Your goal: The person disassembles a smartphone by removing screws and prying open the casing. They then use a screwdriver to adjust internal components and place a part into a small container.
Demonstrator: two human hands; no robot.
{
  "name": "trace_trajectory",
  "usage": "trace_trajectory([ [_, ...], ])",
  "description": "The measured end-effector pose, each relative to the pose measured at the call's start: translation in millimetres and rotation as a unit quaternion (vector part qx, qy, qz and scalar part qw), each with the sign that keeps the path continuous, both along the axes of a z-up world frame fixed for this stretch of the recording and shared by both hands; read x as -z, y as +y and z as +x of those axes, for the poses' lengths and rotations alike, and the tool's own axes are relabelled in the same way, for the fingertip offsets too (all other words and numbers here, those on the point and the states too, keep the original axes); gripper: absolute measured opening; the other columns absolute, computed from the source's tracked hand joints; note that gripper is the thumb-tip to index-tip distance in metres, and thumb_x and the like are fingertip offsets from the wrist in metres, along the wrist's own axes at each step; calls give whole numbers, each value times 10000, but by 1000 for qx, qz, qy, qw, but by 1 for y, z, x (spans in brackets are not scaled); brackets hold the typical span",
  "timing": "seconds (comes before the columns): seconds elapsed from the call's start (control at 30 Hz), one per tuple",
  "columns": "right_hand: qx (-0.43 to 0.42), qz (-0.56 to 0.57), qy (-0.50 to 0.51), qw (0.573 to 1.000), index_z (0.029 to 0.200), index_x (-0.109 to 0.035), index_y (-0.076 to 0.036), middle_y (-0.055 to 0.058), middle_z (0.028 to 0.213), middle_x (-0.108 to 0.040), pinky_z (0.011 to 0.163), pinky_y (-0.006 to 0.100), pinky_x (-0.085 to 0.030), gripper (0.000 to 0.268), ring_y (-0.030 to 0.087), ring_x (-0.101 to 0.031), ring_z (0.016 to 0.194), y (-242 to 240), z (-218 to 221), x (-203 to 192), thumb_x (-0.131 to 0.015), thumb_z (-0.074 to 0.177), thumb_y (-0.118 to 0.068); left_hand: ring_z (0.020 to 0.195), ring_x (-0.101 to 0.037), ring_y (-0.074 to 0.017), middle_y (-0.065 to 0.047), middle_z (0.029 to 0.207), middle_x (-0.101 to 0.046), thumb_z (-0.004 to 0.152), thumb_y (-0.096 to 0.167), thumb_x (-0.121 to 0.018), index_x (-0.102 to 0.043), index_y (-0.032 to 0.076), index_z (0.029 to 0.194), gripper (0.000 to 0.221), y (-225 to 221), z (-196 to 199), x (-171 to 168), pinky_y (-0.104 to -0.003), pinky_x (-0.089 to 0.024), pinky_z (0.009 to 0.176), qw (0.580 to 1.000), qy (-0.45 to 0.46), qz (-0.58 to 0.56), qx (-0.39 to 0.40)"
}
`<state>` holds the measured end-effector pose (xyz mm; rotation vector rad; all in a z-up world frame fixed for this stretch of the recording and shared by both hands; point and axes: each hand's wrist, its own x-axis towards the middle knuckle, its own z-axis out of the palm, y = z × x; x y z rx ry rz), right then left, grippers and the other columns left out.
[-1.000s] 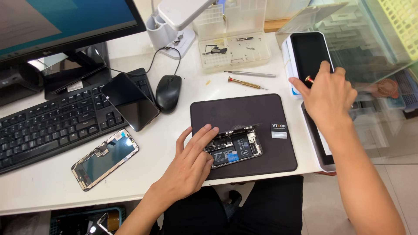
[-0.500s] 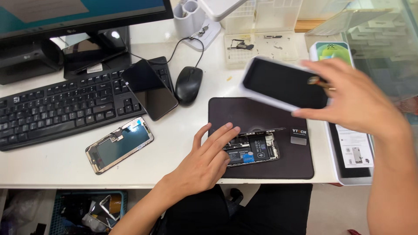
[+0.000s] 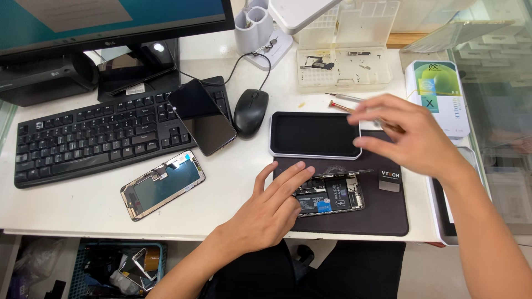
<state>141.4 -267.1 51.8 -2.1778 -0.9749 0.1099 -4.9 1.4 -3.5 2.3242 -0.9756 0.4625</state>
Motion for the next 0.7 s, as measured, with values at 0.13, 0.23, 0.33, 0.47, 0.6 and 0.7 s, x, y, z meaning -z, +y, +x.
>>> trace_trajectory([
  [0.13,-18,91,-11,996,941,-801,-86,20,956,-755,747,242,-585,209,139,-733,844,-20,-24,8,-840,737,-67,1499,-417,-388,-281,1551,-453,921,41,-675,-561,6,879,126,-2,0,2,-651,-232,1221,1000,-2,3,-5],
  [0.23,-4,92,6,996,900,-814,-81,27,869,-767,650,222,-592,170,116,-736,745,-22,-35,22,-832,734,-49,1494,-423,-387,-281,1545,-454,924,41,-675,-561,16,878,126,-4,-1,2,-657,-224,1222,1000,-2,2,-3],
  [0.33,3,100,-6,995,937,-813,-73,25,870,-766,636,227,-595,186,113,-733,734,-22,-36,28,-823,754,-41,1496,-425,-389,-283,1546,-457,926,40,-677,-547,13,896,136,-2,-2,-5,-645,-236,1221,1000,7,7,1],
  [0.47,4,109,-4,994,940,-810,-68,29,886,-766,634,227,-599,204,115,-733,736,-23,-39,32,-830,739,-39,1479,-444,-385,-266,1522,-471,920,21,-674,-537,14,947,140,9,4,-22,-637,-249,1221,1000,20,-16,15],
  [0.6,-2,111,-1,994,938,-811,-63,30,893,-766,626,223,-594,194,118,-732,726,-27,-40,35,-825,748,-30,1337,-547,-304,-151,1399,-560,956,36,-690,-538,42,976,153,27,56,-32,-572,-323,1183,999,-32,14,7],
  [0.7,-15,141,22,990,964,-804,-57,29,897,-759,628,214,-610,188,114,-734,739,-25,-41,37,-807,777,-31,1124,-573,-292,-103,1182,-591,925,75,-661,-617,53,1016,104,15,105,-27,-509,-379,1078,988,-54,142,-12],
])
